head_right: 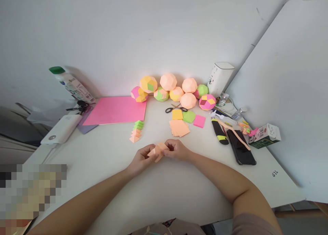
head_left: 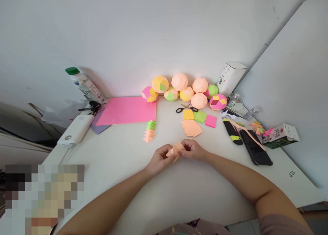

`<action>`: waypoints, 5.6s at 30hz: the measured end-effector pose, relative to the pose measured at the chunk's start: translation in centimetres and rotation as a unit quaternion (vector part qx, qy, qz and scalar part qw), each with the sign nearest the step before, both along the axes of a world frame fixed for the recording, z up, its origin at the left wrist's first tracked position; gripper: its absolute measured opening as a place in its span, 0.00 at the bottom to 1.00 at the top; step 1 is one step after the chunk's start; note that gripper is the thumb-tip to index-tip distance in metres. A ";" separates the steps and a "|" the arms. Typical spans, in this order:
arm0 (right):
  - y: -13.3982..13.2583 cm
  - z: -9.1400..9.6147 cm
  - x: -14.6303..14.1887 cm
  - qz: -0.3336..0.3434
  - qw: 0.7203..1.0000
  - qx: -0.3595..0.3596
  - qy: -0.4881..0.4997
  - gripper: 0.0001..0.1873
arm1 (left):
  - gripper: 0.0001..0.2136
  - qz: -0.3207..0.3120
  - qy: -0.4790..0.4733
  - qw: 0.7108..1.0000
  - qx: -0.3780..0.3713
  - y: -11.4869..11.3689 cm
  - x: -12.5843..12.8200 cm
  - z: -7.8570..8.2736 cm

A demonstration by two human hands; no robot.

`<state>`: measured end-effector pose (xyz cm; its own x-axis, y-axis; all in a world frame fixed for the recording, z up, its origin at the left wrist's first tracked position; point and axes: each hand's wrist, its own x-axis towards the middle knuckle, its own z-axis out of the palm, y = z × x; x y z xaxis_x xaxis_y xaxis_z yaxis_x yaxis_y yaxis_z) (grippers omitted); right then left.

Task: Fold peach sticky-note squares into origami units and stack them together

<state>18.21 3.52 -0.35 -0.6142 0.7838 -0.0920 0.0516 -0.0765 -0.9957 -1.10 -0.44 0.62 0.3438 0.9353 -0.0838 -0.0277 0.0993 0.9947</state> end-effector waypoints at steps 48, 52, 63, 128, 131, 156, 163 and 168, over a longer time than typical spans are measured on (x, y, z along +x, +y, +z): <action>0.0 0.4 0.1 -0.011 0.994 0.098 -0.046 0.21 | 0.19 0.008 0.021 0.996 0.091 -0.1 0.0 -1.6; 0.0 0.5 0.1 -0.012 0.994 0.103 -0.039 0.20 | 0.20 0.004 0.043 0.997 0.071 -0.2 0.2 -1.7; -0.1 0.2 0.0 -0.032 0.996 0.081 -0.022 0.15 | 0.14 -0.025 0.147 0.979 0.141 -0.1 0.3 -0.2; 0.6 0.7 0.0 -0.049 0.997 0.001 0.063 0.12 | 0.12 -0.065 0.118 0.982 0.133 0.0 0.0 0.1; 0.6 0.7 -0.1 -0.049 0.996 -0.006 0.069 0.11 | 0.12 -0.065 0.119 0.982 0.132 0.0 0.1 0.2; -0.5 0.7 -0.2 -0.052 0.991 0.121 0.006 0.10 | 0.11 -0.038 0.089 0.994 0.053 0.1 0.2 0.4; -0.7 0.5 -0.1 -0.066 0.994 0.082 -0.011 0.10 | 0.14 0.011 0.059 0.998 -0.023 0.3 0.3 -0.2; -0.7 0.1 -0.4 -0.052 0.994 0.100 -0.008 0.13 | 0.14 -0.005 0.029 0.999 -0.019 0.4 0.4 0.0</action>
